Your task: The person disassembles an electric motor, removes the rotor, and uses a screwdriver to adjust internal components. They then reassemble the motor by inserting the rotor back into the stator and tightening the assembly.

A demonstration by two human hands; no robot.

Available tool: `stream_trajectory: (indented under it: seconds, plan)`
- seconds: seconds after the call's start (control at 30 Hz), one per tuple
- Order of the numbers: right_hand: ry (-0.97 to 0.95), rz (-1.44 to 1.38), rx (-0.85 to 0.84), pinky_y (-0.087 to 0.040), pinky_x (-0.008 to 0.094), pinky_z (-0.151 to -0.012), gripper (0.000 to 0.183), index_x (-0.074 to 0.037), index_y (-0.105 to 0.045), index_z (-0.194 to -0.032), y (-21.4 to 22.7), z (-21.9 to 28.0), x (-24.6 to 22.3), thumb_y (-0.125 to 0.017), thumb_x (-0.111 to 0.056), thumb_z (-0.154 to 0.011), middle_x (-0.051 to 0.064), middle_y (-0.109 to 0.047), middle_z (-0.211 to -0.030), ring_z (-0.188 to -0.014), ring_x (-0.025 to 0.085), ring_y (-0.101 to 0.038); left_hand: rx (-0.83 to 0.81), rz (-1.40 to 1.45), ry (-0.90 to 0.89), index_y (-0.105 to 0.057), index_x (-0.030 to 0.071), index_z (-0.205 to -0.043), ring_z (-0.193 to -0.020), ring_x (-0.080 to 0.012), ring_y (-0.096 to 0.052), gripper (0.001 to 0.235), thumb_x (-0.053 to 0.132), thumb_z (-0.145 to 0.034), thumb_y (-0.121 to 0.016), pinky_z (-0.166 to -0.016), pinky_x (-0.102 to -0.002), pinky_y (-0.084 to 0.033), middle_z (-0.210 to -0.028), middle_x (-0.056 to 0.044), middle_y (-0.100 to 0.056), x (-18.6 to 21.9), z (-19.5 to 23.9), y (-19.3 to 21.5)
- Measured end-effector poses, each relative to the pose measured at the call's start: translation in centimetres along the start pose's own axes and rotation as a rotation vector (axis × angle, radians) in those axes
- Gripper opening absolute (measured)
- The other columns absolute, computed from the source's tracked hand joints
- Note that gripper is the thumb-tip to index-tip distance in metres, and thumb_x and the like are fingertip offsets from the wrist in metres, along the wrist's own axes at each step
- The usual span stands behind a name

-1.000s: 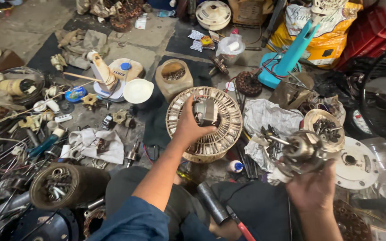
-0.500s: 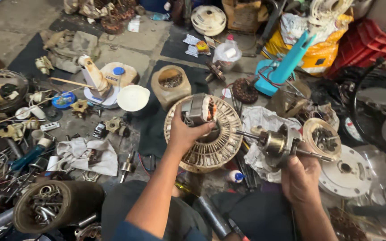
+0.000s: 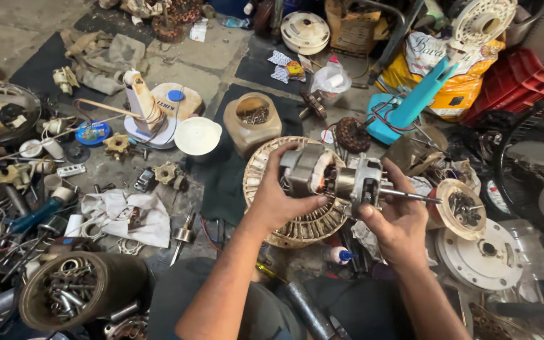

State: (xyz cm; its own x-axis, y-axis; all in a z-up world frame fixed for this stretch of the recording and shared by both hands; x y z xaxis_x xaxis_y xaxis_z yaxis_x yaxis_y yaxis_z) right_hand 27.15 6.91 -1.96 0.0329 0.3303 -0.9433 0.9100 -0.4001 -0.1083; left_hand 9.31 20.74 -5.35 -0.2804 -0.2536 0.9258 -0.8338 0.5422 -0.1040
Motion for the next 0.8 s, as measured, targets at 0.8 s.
stream_trajectory:
  seconds: [0.8]
  plan:
    - [0.125, 0.090, 0.038, -0.048, 0.037, -0.110, 0.091, 0.009, -0.037, -0.161, 1.1, 0.5, 0.8, -0.081, -0.026, -0.090, 0.016, -0.055, -0.147, -0.131, 0.023, -0.057, 0.099, 0.109, 0.000, -0.021, 0.000, -0.158, -0.134, -0.0303, -0.062, 0.125, 0.032, -0.066, -0.099, -0.114, -0.041, -0.052, -0.146, -0.023, -0.058, -0.4, 0.8, -1.5]
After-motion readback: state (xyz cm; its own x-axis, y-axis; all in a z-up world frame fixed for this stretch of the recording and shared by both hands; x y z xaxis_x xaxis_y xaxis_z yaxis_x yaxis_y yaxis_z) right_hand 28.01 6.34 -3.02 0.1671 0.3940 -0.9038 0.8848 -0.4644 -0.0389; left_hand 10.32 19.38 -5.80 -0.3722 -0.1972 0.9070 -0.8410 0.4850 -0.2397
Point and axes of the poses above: each hand's wrist, its own z-axis away from the middle knuckle, its own y-axis out of the back of the hand, x = y × z, the point moved 5 cm from there along -z, towards the middle knuckle
